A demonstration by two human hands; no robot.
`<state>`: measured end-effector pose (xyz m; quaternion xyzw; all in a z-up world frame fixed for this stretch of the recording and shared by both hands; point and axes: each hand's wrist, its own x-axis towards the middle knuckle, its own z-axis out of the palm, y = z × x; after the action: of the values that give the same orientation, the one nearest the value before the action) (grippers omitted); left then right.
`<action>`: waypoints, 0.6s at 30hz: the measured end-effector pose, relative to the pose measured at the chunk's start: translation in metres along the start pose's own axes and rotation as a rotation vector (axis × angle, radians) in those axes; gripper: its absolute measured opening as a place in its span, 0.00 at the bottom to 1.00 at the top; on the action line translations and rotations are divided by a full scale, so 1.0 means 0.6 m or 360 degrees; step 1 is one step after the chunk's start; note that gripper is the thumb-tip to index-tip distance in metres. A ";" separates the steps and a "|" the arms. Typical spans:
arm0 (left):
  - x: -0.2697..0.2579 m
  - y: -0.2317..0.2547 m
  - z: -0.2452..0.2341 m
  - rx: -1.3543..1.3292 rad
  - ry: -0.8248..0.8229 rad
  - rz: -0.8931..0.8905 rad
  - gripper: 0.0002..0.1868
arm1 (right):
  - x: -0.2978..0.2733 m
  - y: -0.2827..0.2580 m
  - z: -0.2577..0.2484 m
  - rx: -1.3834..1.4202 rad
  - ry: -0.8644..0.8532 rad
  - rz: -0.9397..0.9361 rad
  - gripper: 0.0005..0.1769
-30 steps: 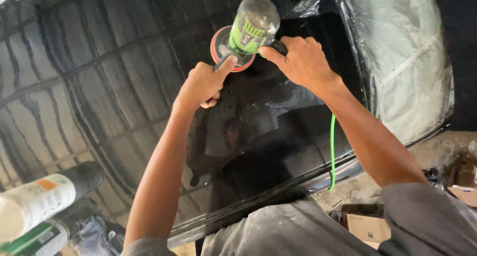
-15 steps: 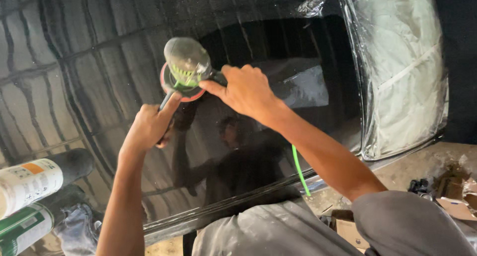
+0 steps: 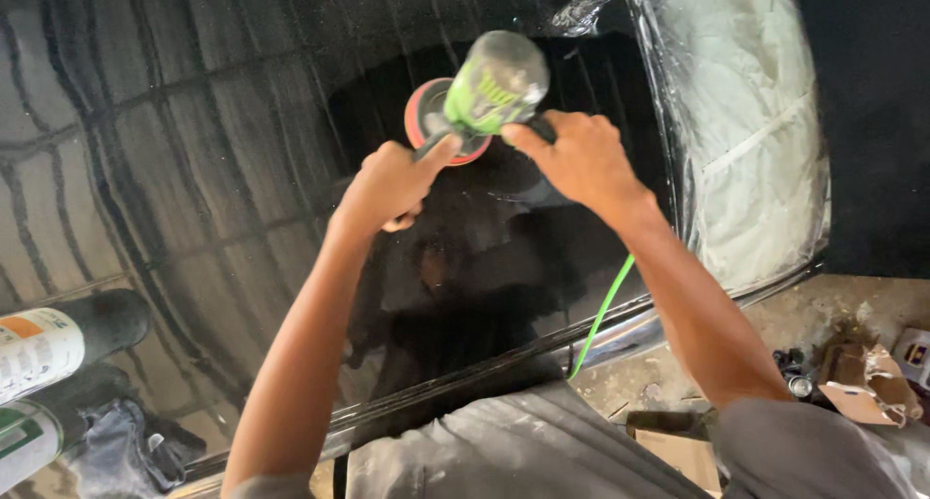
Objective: The person spreads compound onto the roof of a car with their hand and then polishes the surface using a power polisher.
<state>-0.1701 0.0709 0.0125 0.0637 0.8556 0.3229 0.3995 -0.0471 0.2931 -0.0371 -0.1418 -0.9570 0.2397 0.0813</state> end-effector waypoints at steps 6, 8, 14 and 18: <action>0.061 0.080 0.072 0.0199 -0.0174 0.0201 0.42 | -0.026 0.060 -0.064 0.0379 -0.0135 0.0602 0.33; 0.080 0.104 0.098 0.0234 -0.0210 0.0251 0.40 | -0.036 0.079 -0.085 0.0427 -0.0118 0.0719 0.32; 0.151 0.162 0.197 0.0318 -0.0293 0.0360 0.36 | -0.064 0.142 -0.115 0.0455 -0.0057 0.1008 0.31; 0.170 0.175 0.255 0.0553 -0.0316 0.0565 0.41 | -0.107 0.168 -0.124 0.0457 0.0062 0.1030 0.32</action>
<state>-0.1434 0.2674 -0.0623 0.3118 0.8302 0.2285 0.4017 0.0538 0.3906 -0.0264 -0.4294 -0.8173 0.3823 0.0385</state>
